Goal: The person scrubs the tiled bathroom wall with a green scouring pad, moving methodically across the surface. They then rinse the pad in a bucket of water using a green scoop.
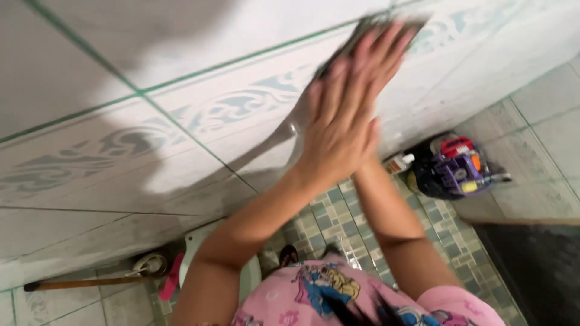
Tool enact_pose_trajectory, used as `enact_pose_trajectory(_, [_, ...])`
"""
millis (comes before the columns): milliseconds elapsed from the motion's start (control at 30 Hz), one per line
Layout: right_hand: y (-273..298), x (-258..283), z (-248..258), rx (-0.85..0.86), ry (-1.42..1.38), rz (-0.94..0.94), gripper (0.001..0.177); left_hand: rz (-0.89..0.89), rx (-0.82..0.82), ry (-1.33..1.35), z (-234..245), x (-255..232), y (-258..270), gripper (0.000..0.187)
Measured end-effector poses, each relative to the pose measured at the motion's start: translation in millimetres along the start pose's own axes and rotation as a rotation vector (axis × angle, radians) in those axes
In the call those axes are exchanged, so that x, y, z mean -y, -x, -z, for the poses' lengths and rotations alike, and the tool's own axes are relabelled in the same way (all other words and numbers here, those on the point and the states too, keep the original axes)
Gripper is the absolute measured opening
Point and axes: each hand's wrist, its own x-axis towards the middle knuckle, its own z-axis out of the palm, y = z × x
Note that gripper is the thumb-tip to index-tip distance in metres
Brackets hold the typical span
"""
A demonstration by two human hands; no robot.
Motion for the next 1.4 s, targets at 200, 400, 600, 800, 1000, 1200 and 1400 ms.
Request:
enact_pose_trajectory(200, [-22,-28,21,-0.057,-0.047,-0.040,0.069,-0.167,0.138,-0.249,-41,-36,-44,0.066])
enact_pose_trajectory(400, [-84,-68,78,0.113,0.416,0.378,0.072,0.093,0.062,0.117,-59,-84,-52,0.065])
enact_pose_trajectory(600, [-106,-162,126,0.018,0.123,0.038,0.068,-0.070,0.390,-0.094,-173,-145,-71,0.063])
enact_pose_trajectory(800, [-136,-214,147,0.151,0.296,0.443,0.074,0.204,0.080,0.100,-226,-176,-54,0.066])
enact_pose_trajectory(1000, [-154,-267,178,0.066,-0.253,-0.070,0.078,-0.088,0.375,-0.070,-273,-209,-112,0.066])
enact_pose_trajectory(1200, [-175,-262,176,0.202,0.257,0.272,0.081,0.153,0.037,0.133,-240,-210,-118,0.070])
enact_pose_trajectory(1400, [-160,-289,190,-0.003,0.026,-0.072,0.080,-0.184,0.312,-0.143,-295,-218,-126,0.060])
